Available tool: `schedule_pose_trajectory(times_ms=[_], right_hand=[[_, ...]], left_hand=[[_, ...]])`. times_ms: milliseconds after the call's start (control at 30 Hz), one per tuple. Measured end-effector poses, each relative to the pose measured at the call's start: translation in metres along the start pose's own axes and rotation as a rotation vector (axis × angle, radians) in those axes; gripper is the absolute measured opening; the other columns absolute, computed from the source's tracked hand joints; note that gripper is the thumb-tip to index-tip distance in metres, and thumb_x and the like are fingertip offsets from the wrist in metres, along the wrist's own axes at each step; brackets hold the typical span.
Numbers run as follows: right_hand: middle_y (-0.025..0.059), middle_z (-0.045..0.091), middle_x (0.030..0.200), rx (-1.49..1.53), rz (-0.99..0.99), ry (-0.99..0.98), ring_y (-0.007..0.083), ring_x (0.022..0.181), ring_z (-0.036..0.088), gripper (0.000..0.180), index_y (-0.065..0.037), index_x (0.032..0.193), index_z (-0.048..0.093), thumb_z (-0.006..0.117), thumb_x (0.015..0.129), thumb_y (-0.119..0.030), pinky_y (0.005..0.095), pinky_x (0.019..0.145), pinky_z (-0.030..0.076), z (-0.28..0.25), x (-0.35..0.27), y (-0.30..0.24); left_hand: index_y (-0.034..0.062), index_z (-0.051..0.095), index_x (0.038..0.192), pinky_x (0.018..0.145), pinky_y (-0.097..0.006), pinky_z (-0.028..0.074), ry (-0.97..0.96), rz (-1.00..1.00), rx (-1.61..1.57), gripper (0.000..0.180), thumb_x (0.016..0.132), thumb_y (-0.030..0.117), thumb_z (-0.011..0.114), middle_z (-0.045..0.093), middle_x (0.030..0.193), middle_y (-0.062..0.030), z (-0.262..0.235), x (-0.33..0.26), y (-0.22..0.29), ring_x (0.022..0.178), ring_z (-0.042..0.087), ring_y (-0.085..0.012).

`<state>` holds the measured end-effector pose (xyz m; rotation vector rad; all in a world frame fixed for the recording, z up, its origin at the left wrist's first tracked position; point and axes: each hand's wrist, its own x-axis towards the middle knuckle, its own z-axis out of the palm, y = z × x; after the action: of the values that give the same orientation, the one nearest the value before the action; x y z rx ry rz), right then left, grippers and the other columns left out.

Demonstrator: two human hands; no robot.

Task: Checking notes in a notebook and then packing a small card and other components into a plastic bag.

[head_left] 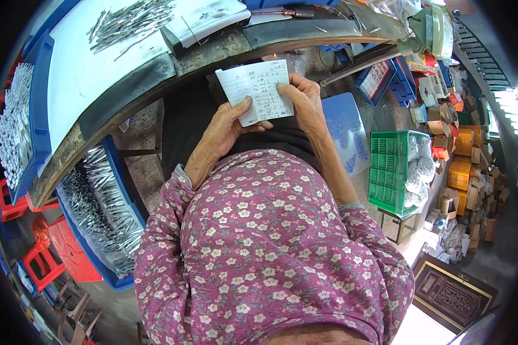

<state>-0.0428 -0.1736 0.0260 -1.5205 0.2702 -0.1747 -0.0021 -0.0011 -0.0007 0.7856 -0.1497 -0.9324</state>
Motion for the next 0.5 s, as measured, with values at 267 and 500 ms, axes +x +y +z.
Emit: schedule_pose_trajectory(times_ms=[267, 500], right_hand=[[0.0049, 0.061, 0.079, 0.008, 0.005, -0.009, 0.0078, 0.068, 0.054, 0.02, 0.004, 0.089, 0.06, 0.056, 0.077, -0.01, 0.0212, 0.065, 0.044, -0.0002, -0.0008, 0.0019], [0.0051, 0.062, 0.08, 0.014, 0.003, -0.017, 0.008, 0.069, 0.055, 0.021, 0.004, 0.092, 0.06, 0.056, 0.077, -0.011, 0.0216, 0.066, 0.044, -0.0002, -0.0008, 0.0024]], left_hand=[[-0.0052, 0.046, 0.112, 0.064, -0.029, 0.053, -0.015, 0.003, 0.004, 0.041, 0.09, 0.029, 0.044, 0.06, 0.097, -0.0159, -0.0009, 0.0003, -0.0011, 0.076, 0.063, -0.0241], [-0.0057, 0.046, 0.113, 0.065, -0.029, 0.053, -0.017, -0.003, -0.002, 0.042, 0.09, 0.029, 0.044, 0.059, 0.098, -0.0163, -0.0008, 0.0002, -0.0004, 0.076, 0.063, -0.0244]])
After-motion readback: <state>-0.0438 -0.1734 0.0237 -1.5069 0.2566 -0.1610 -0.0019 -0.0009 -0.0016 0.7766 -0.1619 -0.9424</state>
